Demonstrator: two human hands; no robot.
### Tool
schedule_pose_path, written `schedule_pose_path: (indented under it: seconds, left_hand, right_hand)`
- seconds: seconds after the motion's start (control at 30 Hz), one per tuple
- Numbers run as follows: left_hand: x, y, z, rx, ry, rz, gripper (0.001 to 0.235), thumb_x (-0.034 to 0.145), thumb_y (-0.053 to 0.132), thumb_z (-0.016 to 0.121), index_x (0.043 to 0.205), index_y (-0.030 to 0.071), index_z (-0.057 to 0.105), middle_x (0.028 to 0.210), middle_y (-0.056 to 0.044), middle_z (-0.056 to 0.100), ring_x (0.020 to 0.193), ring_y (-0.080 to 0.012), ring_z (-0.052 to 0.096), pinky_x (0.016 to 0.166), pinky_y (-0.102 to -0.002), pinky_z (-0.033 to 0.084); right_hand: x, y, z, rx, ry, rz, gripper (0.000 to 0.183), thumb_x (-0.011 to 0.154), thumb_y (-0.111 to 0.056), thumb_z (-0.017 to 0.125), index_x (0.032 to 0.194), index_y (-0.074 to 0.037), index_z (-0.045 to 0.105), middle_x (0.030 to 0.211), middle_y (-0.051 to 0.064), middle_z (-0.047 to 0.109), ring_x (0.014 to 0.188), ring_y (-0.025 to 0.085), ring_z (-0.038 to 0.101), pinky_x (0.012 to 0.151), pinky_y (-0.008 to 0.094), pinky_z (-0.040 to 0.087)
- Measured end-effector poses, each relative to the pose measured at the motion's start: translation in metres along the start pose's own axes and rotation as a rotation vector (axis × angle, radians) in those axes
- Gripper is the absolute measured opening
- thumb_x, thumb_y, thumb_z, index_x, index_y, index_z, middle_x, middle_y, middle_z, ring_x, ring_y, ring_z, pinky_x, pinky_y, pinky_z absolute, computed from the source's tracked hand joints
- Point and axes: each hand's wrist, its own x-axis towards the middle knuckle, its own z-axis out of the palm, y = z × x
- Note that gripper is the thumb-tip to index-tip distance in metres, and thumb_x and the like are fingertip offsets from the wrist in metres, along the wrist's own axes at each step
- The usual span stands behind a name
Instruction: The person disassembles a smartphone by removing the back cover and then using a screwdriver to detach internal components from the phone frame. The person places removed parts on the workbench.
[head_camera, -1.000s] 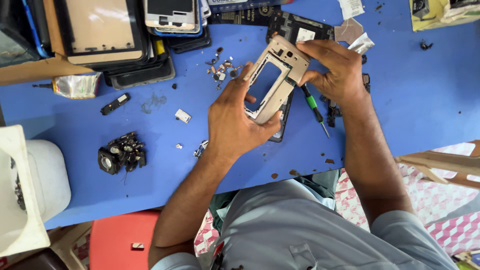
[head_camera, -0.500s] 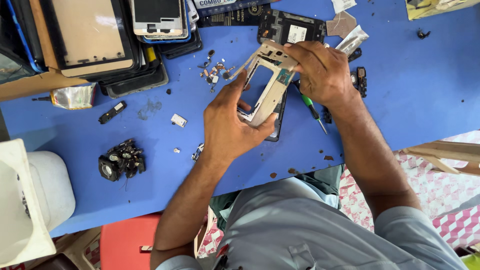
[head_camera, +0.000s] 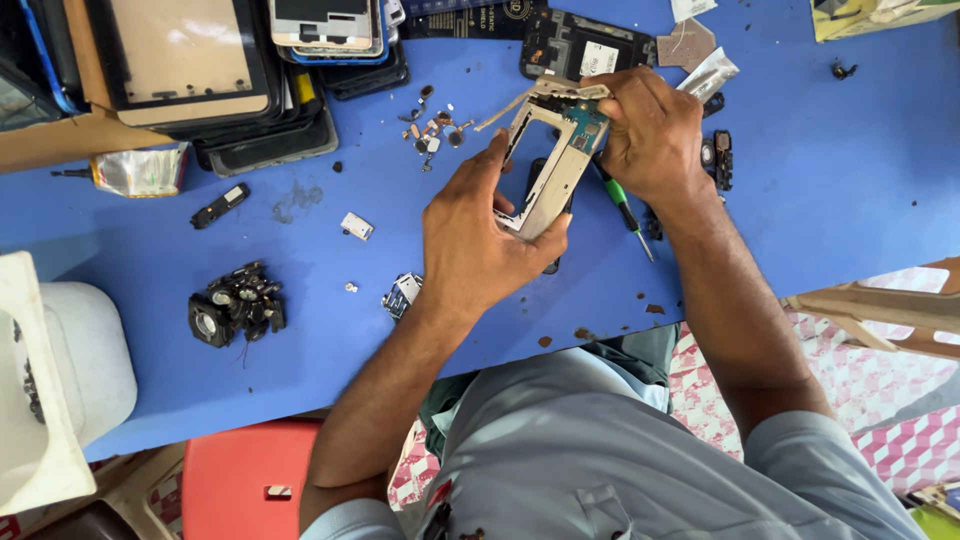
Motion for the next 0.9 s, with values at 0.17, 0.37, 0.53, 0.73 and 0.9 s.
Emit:
schedule_pose_path:
  seconds: [0.17,0.37,0.53,0.73,0.9]
  left_hand:
    - [-0.003,0.006,0.004,0.102,0.031,0.115,0.093,0.069,0.029,0.091,0.144,-0.007,0.050,0.123,-0.018,0.068,0.074,-0.0208,0.067,0.070,-0.035,0.059]
    - [0.002,-0.001,-0.003,0.032,0.000,-0.030,0.090,0.068,0.029,0.090,0.144,-0.001,0.052,0.117,-0.014,0.070,0.077,-0.0189,0.071,0.069,-0.034,0.061]
    - [0.002,-0.003,-0.001,0.058,-0.027,0.017,0.094,0.068,0.030,0.092,0.146,0.000,0.048,0.118,-0.014,0.068,0.078,-0.0198,0.070,0.069,-0.034,0.060]
    - [0.003,-0.002,-0.002,0.038,-0.009,0.052,0.093,0.070,0.026,0.091,0.149,0.004,0.047,0.126,-0.014,0.068,0.082,-0.0196,0.071,0.072,-0.033,0.061]
    - [0.005,0.001,-0.005,0.023,-0.007,0.060,0.091,0.070,0.024,0.090,0.149,0.008,0.049,0.127,-0.013,0.069,0.084,-0.0198,0.071,0.074,-0.033,0.062]
  right_hand:
    - [0.000,0.016,0.007,-0.061,0.002,0.183,0.029,0.117,-0.018,0.051,0.097,-0.003,0.066,0.082,0.009,0.066,0.069,0.023,0.068,0.059,0.035,0.054]
    - [0.006,0.003,0.000,0.088,0.035,0.077,0.033,0.122,-0.025,0.054,0.107,0.000,0.069,0.093,0.013,0.069,0.081,0.026,0.070,0.068,0.037,0.057]
    - [0.016,0.005,-0.008,0.153,0.012,0.070,0.031,0.119,-0.022,0.054,0.105,0.001,0.069,0.096,0.012,0.072,0.082,0.023,0.073,0.069,0.033,0.059]
    - [0.006,0.006,-0.010,0.131,-0.004,0.107,0.031,0.120,-0.024,0.055,0.112,0.001,0.072,0.096,0.012,0.071,0.081,0.023,0.072,0.067,0.033,0.057]
    - [0.009,0.005,-0.013,0.150,0.000,0.043,0.033,0.120,-0.029,0.054,0.117,-0.001,0.071,0.103,0.012,0.071,0.089,0.024,0.073,0.071,0.032,0.059]
